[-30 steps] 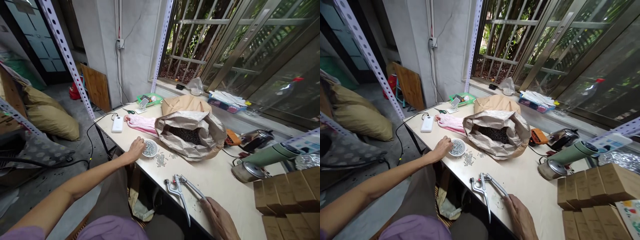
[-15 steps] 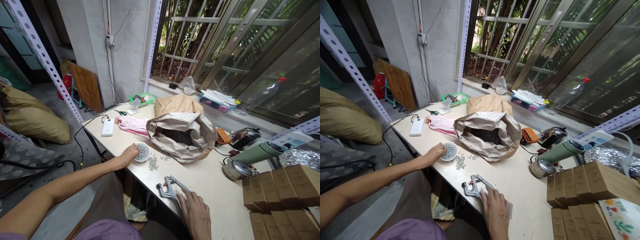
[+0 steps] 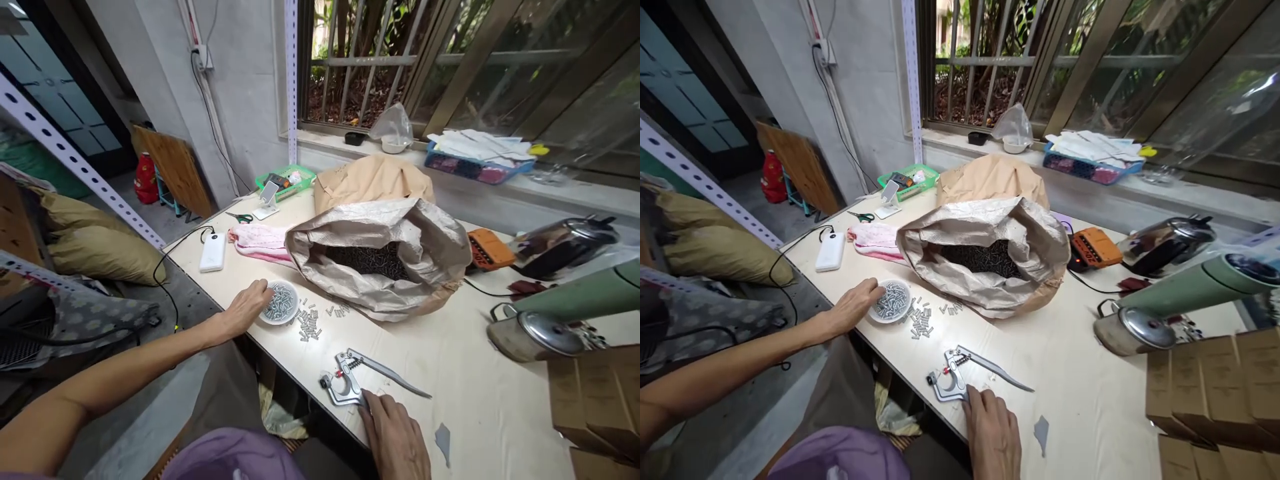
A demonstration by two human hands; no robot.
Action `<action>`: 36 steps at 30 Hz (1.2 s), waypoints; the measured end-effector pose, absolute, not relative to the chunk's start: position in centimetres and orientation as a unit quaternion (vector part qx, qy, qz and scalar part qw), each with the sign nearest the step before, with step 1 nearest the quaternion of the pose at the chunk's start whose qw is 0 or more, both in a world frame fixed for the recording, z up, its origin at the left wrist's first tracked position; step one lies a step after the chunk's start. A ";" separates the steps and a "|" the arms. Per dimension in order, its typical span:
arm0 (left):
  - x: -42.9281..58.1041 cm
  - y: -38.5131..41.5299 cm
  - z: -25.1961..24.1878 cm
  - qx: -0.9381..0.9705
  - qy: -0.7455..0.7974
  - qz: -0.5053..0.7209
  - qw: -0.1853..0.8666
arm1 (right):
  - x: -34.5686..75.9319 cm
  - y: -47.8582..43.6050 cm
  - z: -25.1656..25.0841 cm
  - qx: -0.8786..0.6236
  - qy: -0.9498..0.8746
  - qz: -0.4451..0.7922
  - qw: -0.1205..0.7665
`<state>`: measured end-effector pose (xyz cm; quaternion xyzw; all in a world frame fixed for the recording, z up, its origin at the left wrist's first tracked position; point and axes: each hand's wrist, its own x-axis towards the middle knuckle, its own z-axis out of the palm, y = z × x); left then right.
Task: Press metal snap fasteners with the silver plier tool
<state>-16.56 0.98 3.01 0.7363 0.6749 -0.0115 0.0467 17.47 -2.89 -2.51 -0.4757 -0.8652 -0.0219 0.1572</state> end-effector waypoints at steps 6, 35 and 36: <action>-17.3 1.6 1.7 0.712 0.682 0.120 0.117 | 17.4 -2.9 -2.3 -0.484 -0.861 -0.004 0.155; -14.1 -0.4 1.8 0.307 0.614 0.484 0.543 | -2.1 2.2 1.5 -0.500 -0.620 0.476 0.372; -14.2 -0.4 1.8 0.317 0.609 0.478 0.549 | -2.1 2.3 1.6 -0.503 -0.609 0.489 0.370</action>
